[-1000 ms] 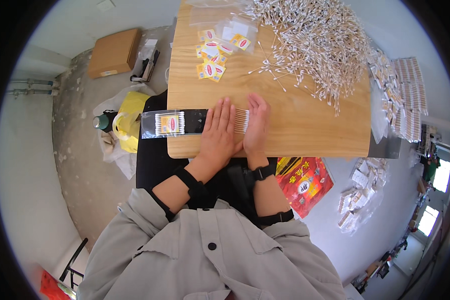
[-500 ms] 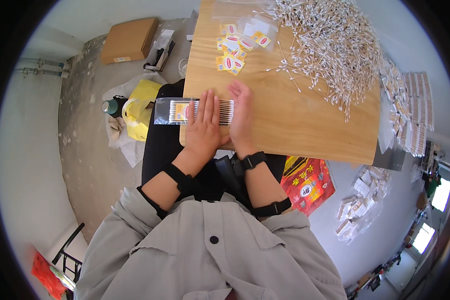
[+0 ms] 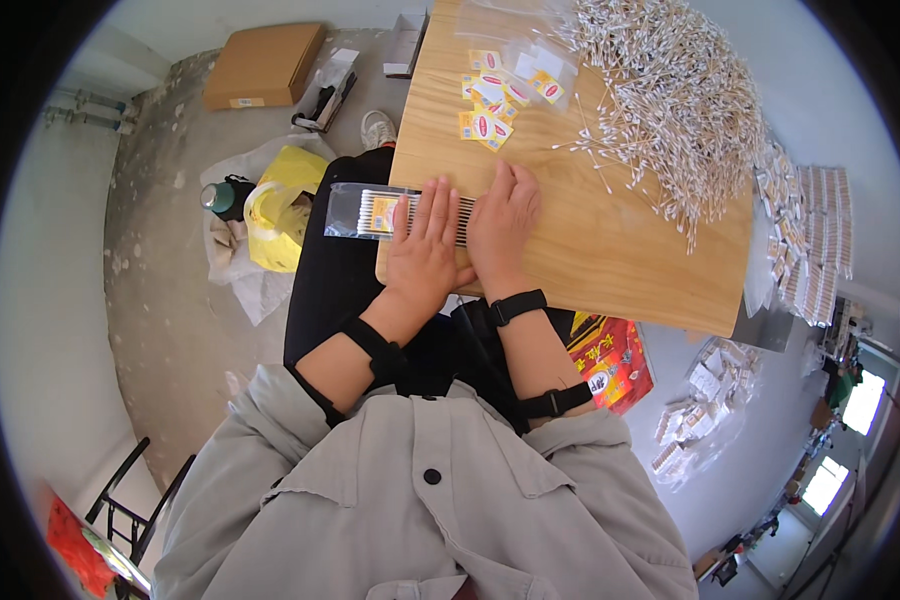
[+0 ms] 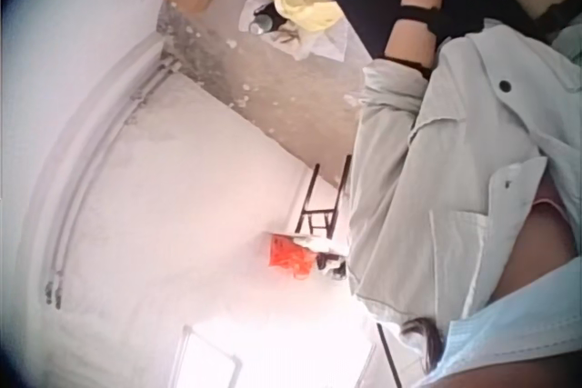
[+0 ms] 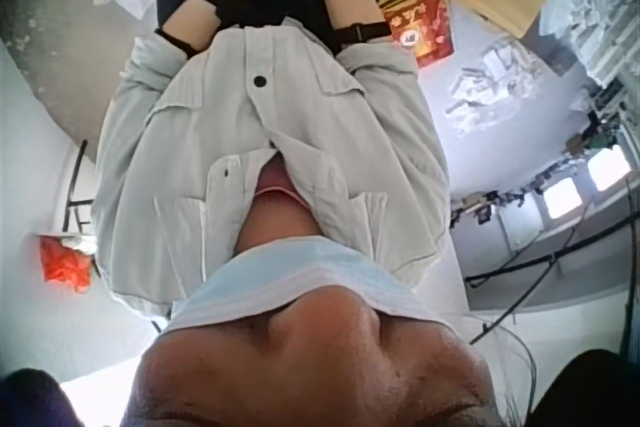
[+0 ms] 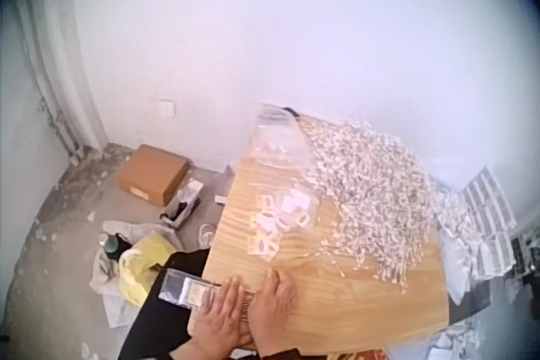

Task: The person sits on the floor and packs cotton swabs into small plastic sleeves. They gather swabs from a large pile on a wooden board, align them into neat rows, and insert them into clear plastic packaging. The person then seals the packages and places them aside.

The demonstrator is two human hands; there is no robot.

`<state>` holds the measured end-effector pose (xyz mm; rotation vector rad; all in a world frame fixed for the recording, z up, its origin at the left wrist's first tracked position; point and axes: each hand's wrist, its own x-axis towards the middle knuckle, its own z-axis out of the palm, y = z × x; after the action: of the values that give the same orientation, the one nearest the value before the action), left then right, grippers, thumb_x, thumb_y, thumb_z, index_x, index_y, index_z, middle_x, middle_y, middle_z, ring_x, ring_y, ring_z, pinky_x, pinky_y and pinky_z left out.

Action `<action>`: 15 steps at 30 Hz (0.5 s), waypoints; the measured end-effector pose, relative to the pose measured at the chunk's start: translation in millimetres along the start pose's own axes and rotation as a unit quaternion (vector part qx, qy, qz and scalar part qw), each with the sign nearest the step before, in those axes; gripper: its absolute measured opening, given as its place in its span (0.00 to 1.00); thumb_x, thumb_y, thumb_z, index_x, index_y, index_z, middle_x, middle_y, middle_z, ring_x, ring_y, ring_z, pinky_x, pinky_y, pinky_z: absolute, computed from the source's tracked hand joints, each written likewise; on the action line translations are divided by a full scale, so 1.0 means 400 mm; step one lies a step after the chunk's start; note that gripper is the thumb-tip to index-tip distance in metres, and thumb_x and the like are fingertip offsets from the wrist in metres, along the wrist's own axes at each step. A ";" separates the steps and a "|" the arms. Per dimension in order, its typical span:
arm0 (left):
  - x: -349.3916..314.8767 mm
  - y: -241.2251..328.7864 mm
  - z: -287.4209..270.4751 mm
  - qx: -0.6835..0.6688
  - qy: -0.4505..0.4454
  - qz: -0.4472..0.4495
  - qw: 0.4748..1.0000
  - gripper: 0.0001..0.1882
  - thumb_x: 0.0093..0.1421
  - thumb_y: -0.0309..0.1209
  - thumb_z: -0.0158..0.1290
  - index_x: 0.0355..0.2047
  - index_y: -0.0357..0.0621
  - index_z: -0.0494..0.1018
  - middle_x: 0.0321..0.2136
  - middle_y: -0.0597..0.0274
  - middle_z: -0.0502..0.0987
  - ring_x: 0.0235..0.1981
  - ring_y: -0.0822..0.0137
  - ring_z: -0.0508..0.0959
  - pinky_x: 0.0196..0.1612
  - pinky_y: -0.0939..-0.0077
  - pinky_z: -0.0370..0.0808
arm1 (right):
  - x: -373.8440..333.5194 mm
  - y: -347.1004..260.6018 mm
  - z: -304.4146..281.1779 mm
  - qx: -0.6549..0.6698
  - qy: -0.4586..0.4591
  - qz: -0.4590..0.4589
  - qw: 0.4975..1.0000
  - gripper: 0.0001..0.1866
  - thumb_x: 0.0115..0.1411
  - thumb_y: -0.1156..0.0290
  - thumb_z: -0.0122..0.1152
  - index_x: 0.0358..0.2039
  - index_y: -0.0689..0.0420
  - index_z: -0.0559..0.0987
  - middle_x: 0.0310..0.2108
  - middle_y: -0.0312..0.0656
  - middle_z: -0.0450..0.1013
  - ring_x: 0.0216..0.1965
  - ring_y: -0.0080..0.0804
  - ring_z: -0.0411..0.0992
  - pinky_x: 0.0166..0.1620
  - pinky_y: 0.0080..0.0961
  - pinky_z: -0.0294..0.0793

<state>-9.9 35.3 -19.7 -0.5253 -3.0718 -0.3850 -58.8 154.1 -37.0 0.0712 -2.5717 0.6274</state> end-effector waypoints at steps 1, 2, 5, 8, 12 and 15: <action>-0.001 -0.002 -0.003 -0.020 0.005 0.001 1.000 0.52 0.52 0.57 0.57 0.67 0.34 0.53 0.70 0.50 0.50 0.72 0.56 0.48 0.71 0.49 0.41 | -0.001 0.001 0.004 -0.007 -0.004 -0.002 1.000 0.23 0.55 0.80 0.52 0.53 0.64 0.70 0.50 0.51 0.65 0.54 0.51 0.62 0.58 0.46 0.61; -0.004 -0.006 -0.004 -0.020 0.008 0.006 1.000 0.51 0.52 0.55 0.58 0.67 0.34 0.54 0.70 0.50 0.50 0.72 0.56 0.48 0.70 0.49 0.42 | 0.000 -0.002 0.003 -0.014 -0.008 -0.004 1.000 0.22 0.55 0.80 0.52 0.53 0.64 0.70 0.49 0.51 0.65 0.55 0.51 0.62 0.58 0.46 0.61; -0.016 -0.033 -0.015 -0.010 0.019 0.006 1.000 0.48 0.52 0.51 0.60 0.66 0.36 0.55 0.70 0.49 0.51 0.72 0.55 0.49 0.70 0.46 0.43 | 0.000 -0.003 0.007 -0.029 -0.010 -0.016 0.999 0.21 0.55 0.81 0.53 0.52 0.64 0.71 0.48 0.50 0.65 0.54 0.51 0.62 0.58 0.45 0.62; -0.007 -0.070 -0.054 -0.010 0.046 -0.020 0.999 0.47 0.51 0.44 0.63 0.66 0.36 0.56 0.69 0.49 0.52 0.71 0.53 0.49 0.69 0.43 0.45 | 0.002 0.000 0.014 -0.034 -0.005 -0.017 0.999 0.20 0.55 0.81 0.52 0.50 0.64 0.72 0.47 0.50 0.65 0.53 0.51 0.63 0.58 0.44 0.62; -0.009 -0.100 -0.074 -0.048 0.074 -0.037 0.995 0.46 0.50 0.37 0.65 0.65 0.36 0.56 0.68 0.49 0.53 0.71 0.50 0.49 0.68 0.41 0.45 | 0.004 -0.003 0.010 -0.033 -0.011 -0.022 0.999 0.20 0.54 0.81 0.53 0.50 0.63 0.72 0.47 0.49 0.66 0.52 0.51 0.63 0.58 0.44 0.62; -0.017 -0.081 -0.066 -0.037 0.052 -0.023 0.998 0.46 0.51 0.40 0.64 0.66 0.37 0.56 0.69 0.50 0.52 0.71 0.53 0.49 0.69 0.43 0.44 | 0.001 -0.009 0.001 -0.039 -0.021 -0.023 0.999 0.21 0.53 0.81 0.54 0.50 0.63 0.72 0.47 0.49 0.66 0.53 0.50 0.64 0.58 0.44 0.62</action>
<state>-15.1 -3.0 -2.3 -0.4211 -2.9837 -0.5107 -58.8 150.8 -35.6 0.1188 -2.6243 0.5129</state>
